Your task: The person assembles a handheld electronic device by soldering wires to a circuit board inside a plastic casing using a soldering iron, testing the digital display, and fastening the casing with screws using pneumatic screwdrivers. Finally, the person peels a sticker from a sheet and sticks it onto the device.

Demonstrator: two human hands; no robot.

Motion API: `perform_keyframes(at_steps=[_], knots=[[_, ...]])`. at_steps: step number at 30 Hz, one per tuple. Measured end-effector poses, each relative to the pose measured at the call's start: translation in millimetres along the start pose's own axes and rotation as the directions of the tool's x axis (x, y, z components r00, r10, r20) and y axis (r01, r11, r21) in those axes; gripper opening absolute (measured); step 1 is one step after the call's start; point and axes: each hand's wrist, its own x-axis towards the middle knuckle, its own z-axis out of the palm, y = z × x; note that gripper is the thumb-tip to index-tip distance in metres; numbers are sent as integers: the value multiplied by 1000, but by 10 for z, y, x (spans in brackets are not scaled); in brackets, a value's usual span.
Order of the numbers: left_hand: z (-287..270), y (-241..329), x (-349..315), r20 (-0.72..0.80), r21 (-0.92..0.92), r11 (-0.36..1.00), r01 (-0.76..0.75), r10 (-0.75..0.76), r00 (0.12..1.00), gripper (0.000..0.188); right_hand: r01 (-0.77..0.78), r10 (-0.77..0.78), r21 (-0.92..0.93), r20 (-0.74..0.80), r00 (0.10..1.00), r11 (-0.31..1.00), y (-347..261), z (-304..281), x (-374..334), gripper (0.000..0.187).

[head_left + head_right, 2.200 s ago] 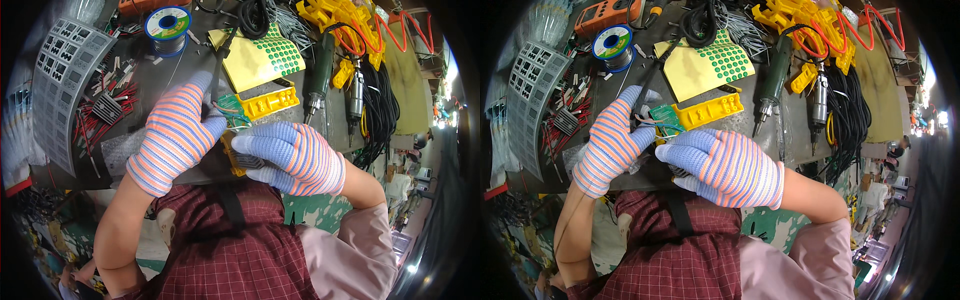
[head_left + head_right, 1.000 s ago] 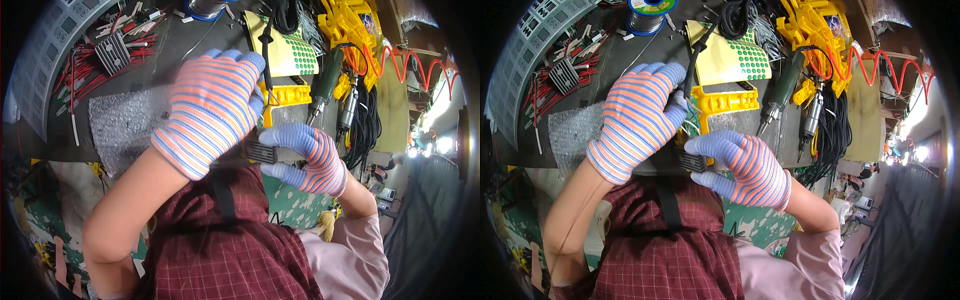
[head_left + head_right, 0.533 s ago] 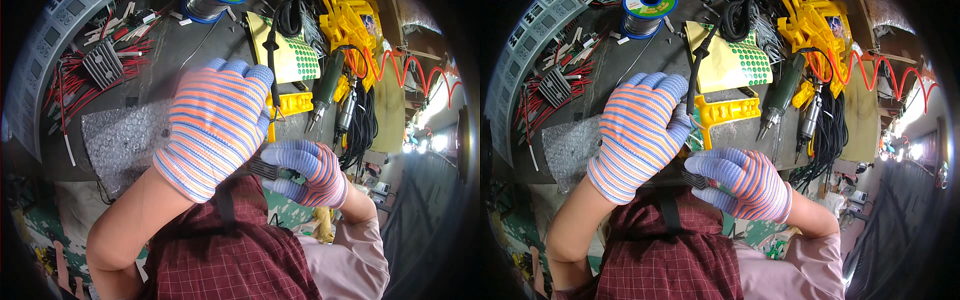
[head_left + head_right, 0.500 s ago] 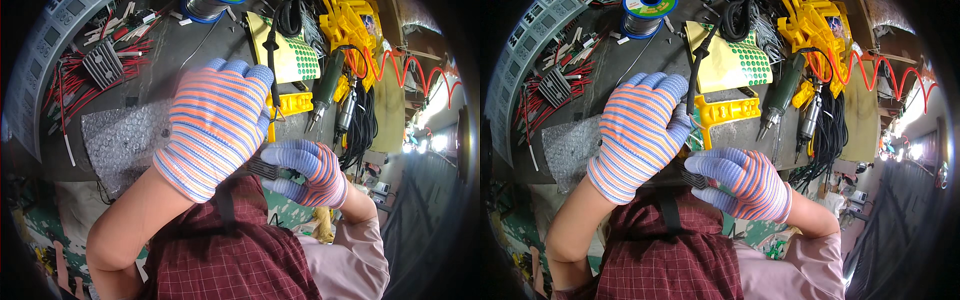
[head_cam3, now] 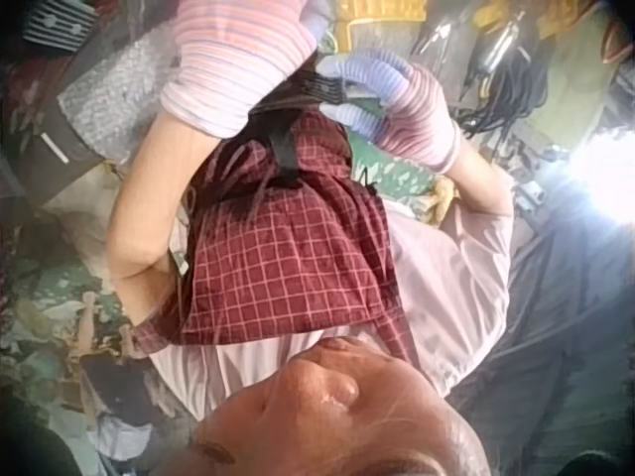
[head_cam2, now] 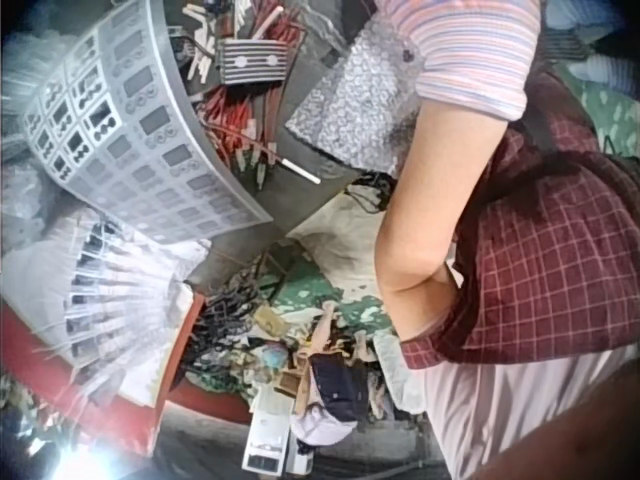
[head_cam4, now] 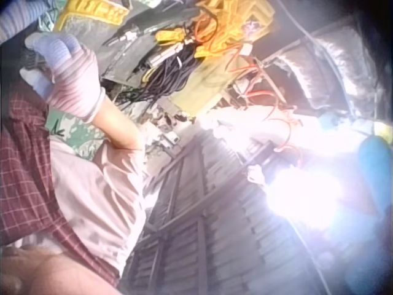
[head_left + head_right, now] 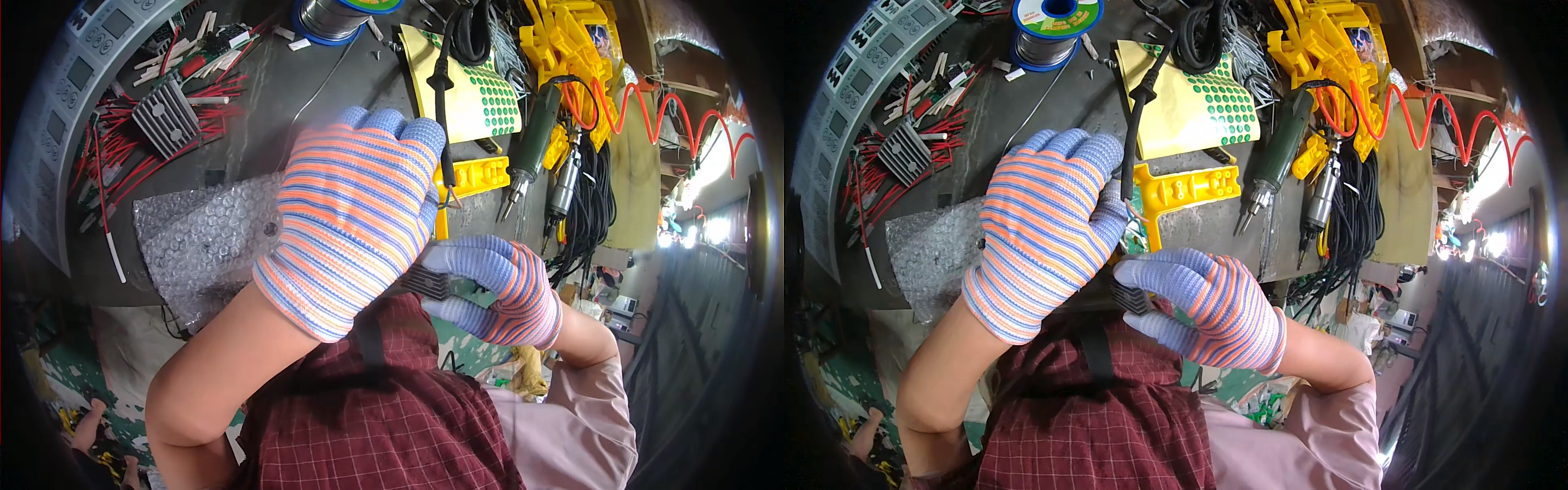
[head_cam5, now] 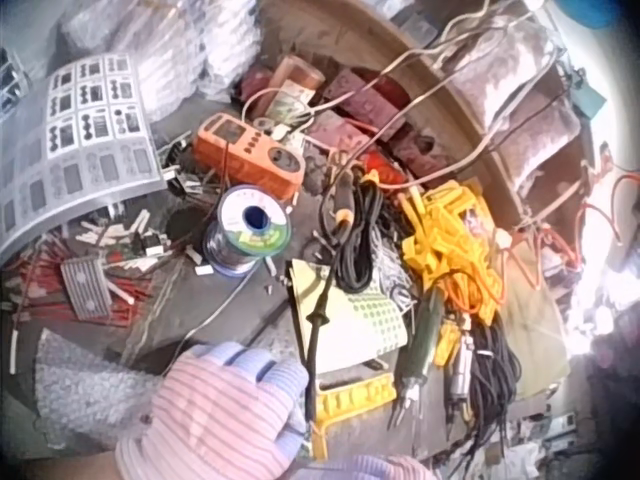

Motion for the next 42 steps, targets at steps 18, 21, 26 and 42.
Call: perform_keyframes(at_steps=[18, 21, 26, 42], knots=[[59, 18, 8, -39, 86, 996, 29, -26, 999, 36, -61, 60, -84, -11, 998, 995, -30, 72, -39, 44], [43, 31, -1, -31, 92, 995, 37, -35, 999, 37, -21, 18, -74, -35, 999, 997, 18, 128, -73, 47], [65, 39, 12, -14, 110, 993, 38, -36, 999, 36, 90, -111, -164, -123, 986, 982, 104, 220, -121, 50], [-4, -10, -5, -72, 34, 999, -7, 10, 997, 32, 81, -76, -406, 28, 997, 910, -76, 81, 104, 45]])
